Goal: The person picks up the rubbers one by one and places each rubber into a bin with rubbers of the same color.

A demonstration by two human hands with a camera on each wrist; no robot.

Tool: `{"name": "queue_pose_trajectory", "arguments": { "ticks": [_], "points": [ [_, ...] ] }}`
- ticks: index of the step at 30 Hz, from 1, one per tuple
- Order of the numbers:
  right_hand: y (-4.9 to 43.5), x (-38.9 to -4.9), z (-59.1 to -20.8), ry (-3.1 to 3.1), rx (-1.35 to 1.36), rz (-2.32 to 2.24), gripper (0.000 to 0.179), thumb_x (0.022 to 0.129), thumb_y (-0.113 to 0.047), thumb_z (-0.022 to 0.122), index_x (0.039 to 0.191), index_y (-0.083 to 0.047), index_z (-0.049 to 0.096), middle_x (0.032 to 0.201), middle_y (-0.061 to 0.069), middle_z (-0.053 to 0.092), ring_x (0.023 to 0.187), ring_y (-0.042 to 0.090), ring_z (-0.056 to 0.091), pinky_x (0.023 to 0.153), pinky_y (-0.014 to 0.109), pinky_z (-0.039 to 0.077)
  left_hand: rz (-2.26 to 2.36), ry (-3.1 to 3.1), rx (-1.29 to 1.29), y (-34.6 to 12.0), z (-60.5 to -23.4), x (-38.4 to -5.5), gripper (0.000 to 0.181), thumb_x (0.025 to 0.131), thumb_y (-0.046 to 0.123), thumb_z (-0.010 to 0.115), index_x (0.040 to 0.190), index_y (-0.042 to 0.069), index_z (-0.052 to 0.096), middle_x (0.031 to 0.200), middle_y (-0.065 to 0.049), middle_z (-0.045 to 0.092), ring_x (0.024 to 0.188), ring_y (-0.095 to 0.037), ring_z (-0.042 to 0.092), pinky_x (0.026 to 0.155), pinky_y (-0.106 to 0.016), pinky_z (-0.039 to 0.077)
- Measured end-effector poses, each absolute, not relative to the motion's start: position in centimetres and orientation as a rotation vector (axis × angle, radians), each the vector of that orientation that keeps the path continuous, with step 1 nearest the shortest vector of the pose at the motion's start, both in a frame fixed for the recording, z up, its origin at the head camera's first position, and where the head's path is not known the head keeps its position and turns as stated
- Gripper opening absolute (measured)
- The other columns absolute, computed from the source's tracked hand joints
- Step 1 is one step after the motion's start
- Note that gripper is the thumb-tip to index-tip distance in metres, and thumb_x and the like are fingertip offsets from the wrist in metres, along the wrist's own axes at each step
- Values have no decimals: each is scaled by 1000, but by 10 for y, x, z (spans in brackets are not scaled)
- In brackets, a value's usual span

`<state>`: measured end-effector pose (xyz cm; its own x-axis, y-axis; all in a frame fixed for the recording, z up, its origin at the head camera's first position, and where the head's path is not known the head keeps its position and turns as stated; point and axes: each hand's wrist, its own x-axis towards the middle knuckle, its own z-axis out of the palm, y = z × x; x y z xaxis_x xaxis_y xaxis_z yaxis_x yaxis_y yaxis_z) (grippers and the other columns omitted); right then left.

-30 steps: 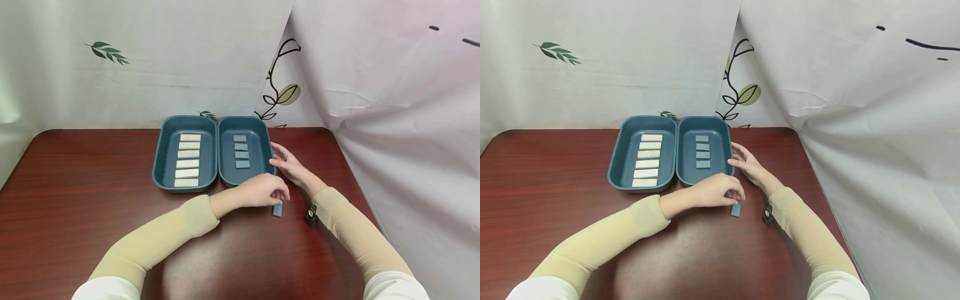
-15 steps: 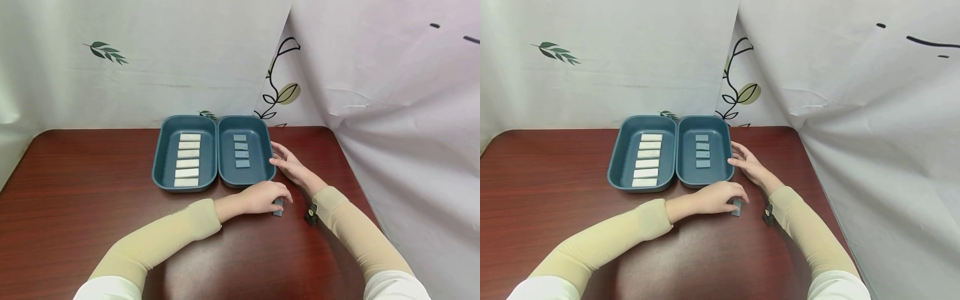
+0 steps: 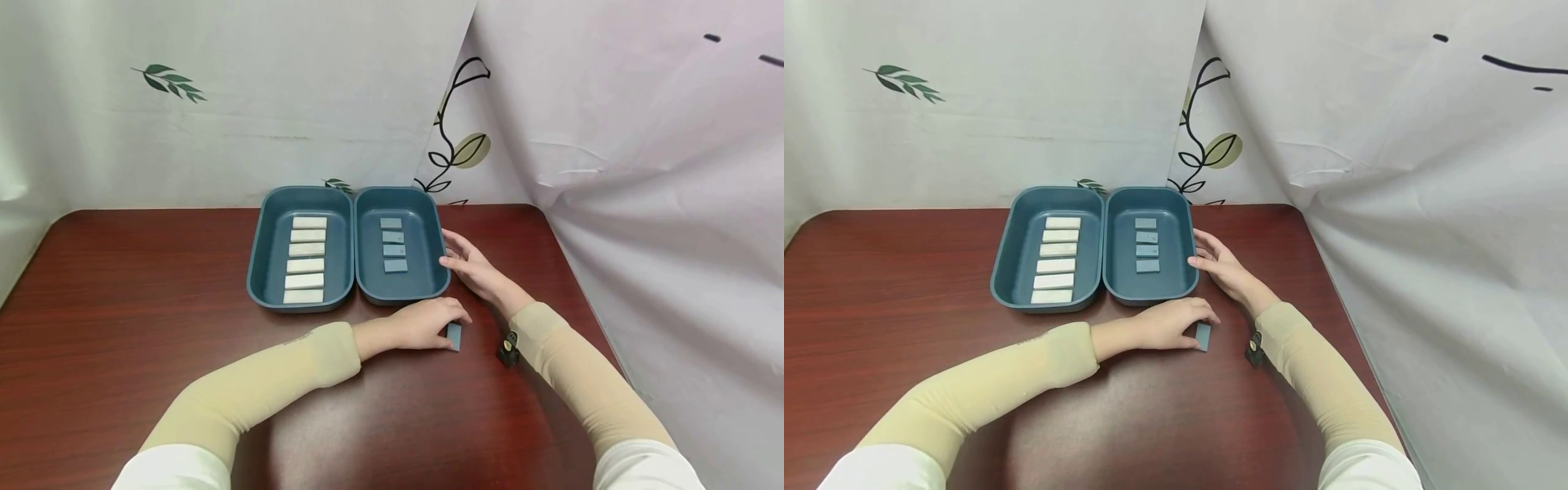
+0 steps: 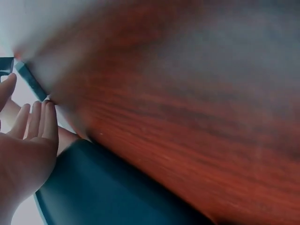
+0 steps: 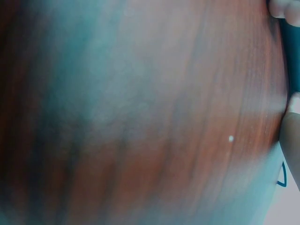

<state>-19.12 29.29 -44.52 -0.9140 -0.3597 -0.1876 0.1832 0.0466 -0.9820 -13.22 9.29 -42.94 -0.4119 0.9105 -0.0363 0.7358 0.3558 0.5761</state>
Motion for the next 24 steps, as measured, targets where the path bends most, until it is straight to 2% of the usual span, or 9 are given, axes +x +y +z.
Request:
{"name": "queue_pose_trajectory", "arguments": {
  "ticks": [12, 24],
  "points": [
    [292, -193, -443, 1944, -186, -1919, 73, 107, -4, 55, 170, -12, 18, 176, 14, 20, 153, 26, 38, 120, 31, 37, 632, 2274, 1505, 92, -432, -137, 39, 96, 21, 82, 132, 10, 71, 131, -3, 69, 125, -16, 62, 113, -26, 48],
    [294, -193, -447, 1939, -192, -1934, 72, 107, -2, 53, 170, -12, 18, 176, 16, 21, 150, 22, 40, 111, 20, 44, 524, 2345, 1567, 95, -428, -130, 41, 95, 24, 84, 132, 12, 71, 128, -4, 64, 116, -14, 66, 104, -23, 53]
  ]
}}
